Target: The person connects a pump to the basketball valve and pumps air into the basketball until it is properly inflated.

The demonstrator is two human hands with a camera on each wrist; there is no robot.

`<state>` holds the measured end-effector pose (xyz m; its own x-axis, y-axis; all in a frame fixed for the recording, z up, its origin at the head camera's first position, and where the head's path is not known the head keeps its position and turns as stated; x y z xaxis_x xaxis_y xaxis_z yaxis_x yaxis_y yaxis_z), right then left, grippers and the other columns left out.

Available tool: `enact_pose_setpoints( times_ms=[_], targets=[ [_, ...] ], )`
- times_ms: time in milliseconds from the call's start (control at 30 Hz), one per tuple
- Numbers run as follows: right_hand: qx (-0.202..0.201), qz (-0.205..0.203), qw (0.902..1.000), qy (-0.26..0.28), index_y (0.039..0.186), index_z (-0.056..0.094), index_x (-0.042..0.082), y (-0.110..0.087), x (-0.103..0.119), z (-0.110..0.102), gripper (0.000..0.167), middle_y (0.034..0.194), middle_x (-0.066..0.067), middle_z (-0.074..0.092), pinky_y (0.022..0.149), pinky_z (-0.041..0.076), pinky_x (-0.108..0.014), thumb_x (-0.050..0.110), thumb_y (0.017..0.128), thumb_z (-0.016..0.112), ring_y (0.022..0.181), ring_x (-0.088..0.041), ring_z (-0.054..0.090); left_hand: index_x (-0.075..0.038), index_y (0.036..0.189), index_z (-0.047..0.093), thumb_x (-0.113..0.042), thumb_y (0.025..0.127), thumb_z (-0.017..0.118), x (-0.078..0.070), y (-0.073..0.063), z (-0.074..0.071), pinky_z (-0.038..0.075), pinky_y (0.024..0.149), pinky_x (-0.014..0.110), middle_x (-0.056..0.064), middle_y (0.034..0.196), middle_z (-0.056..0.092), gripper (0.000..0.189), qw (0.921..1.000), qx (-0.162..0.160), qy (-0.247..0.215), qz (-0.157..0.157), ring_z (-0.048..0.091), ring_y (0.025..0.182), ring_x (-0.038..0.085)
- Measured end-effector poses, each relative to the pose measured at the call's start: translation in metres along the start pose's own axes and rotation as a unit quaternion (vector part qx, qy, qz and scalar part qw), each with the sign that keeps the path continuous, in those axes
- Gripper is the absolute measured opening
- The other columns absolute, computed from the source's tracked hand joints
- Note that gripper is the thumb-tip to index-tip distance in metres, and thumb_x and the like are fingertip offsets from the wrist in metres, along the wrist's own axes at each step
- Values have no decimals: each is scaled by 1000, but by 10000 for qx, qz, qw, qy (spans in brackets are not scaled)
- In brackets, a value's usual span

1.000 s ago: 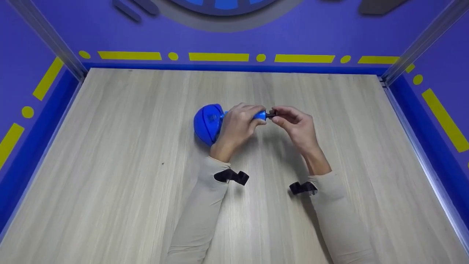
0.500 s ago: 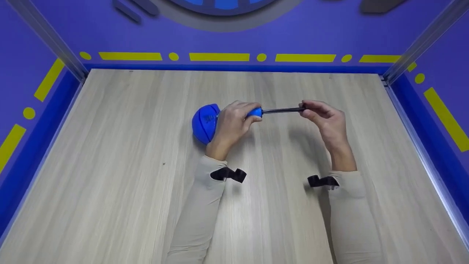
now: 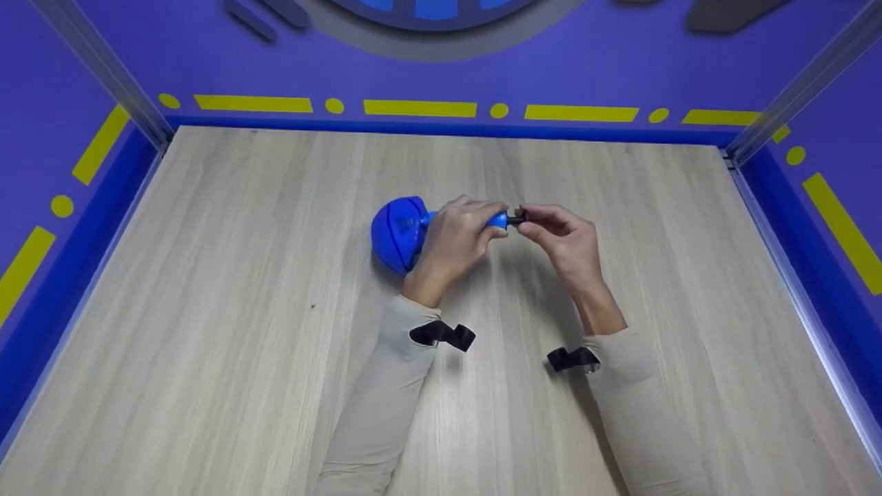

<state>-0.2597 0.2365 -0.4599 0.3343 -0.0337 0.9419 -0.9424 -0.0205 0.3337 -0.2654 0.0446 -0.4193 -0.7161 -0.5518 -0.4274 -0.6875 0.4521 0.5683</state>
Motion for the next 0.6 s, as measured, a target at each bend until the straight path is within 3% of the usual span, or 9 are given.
enact_pose_setpoints(
  times_ms=[300, 433, 600],
  targets=[
    [55, -24, 9999, -96, 123, 75, -7, 1, 7, -12, 29, 118, -19, 75, 93, 58, -32, -3, 95, 78, 108, -25, 73, -5, 124, 78, -30, 96, 78, 0, 0, 1, 57, 92, 36, 8, 119, 78, 38, 9996, 40, -202, -195, 71, 105, 26],
    [-14, 20, 9999, -169, 123, 75, -6, 4, 5, -30, 29, 119, -18, 76, 95, 58, -32, 1, 95, 79, 110, -25, 73, -5, 124, 78, -31, 95, 78, 4, -1, 0, 57, 93, 36, 8, 120, 78, 39, 9996, 21, -148, -223, 72, 107, 26],
    [-371, -35, 9988, 317, 121, 73, -12, 6, 7, -59, 27, 117, -21, 75, 95, 58, -34, -5, 95, 76, 105, -26, 74, -5, 123, 79, -30, 95, 78, 8, -1, -5, 57, 93, 37, 8, 121, 78, 38, 9994, -99, -143, -299, 72, 106, 26]
  ],
)
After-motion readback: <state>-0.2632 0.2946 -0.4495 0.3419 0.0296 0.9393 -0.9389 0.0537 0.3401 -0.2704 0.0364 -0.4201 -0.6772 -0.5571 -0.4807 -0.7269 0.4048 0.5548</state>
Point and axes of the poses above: each hand's wrist, its own y-axis towards the middle knuckle, its own z-axis out of the palm, x = y × z, the point moved 5 cm from there along y, towards the middle knuckle
